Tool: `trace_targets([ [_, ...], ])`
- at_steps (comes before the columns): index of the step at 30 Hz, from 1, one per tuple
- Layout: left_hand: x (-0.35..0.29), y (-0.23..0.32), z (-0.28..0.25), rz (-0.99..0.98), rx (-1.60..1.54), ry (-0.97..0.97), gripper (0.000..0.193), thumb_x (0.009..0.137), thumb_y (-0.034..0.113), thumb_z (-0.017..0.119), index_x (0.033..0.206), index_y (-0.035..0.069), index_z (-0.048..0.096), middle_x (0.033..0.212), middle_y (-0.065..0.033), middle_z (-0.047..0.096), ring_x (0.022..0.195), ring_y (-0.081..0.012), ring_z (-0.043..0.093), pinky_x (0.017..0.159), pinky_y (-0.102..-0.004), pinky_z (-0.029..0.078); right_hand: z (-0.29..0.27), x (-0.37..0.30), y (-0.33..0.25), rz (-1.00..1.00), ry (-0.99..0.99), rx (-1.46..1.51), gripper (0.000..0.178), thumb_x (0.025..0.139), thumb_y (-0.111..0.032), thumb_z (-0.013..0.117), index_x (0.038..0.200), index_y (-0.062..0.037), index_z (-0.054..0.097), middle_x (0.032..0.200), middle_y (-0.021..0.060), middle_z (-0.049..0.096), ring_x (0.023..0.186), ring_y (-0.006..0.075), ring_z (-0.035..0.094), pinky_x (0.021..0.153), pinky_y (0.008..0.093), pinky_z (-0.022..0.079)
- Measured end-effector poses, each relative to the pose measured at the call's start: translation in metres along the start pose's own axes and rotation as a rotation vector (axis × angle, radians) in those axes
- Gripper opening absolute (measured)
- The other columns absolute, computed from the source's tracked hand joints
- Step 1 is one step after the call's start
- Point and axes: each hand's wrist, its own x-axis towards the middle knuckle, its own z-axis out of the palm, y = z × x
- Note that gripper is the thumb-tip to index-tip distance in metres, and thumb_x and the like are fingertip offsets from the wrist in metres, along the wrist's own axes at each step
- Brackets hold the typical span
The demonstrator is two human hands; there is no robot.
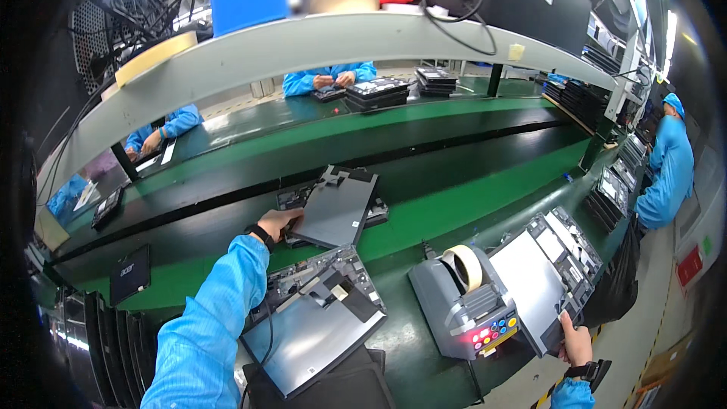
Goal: Assembling internal components and screens of tablet computers on a manufacturing line.
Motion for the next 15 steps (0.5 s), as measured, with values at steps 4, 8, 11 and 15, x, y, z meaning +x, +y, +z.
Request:
trace_targets([
  [4,-0.007,0.009,0.005,-0.121,-0.051,0.191,0.041,0.078,0.028,0.076,0.092,-0.008,0.065,0.09,-0.0139,0.066,0.07,-0.0228,0.063,0.062,-0.0321,0.049,0.009,0.005,0.007,-0.046,0.037,0.037,0.072,0.083,-0.066,0.053,0.06,0.0025,0.052,0.043,0.008,0.047,0.031,0.0179,0.047,0.03,0.0288,0.034],
  [8,-0.015,-0.001,0.011,0.02,-0.206,0.233,0.036,0.078,0.022,0.077,0.094,-0.007,0.064,0.09,-0.0121,0.067,0.073,-0.0208,0.064,0.067,-0.0327,0.051,0.011,0.006,0.012,-0.08,0.047,0.107,0.07,0.087,-0.062,0.051,0.063,0.0037,0.055,0.043,0.0072,0.047,0.031,0.0177,0.048,0.029,0.0278,0.033],
  [11,-0.039,0.01,0.005,0.141,-0.322,-0.076,0.024,0.075,0.008,0.076,0.089,-0.01,0.065,0.083,-0.0103,0.067,0.07,-0.0164,0.063,0.065,-0.0297,0.05,0.015,0.014,0.023,-0.119,0.043,0.149,0.065,0.088,-0.058,0.053,0.065,0.0032,0.054,0.044,0.0068,0.047,0.031,0.0169,0.047,0.031,0.0287,0.034],
  [15,-0.032,0.009,-0.009,0.091,-0.304,-0.025,0.018,0.077,0.006,0.073,0.089,-0.007,0.066,0.084,-0.0098,0.067,0.07,-0.0158,0.063,0.062,-0.029,0.049,0.012,0.002,0.02,-0.108,0.047,0.179,0.061,0.091,-0.054,0.051,0.062,0.0008,0.052,0.044,0.0065,0.048,0.03,0.0169,0.047,0.029,0.0273,0.035],
])
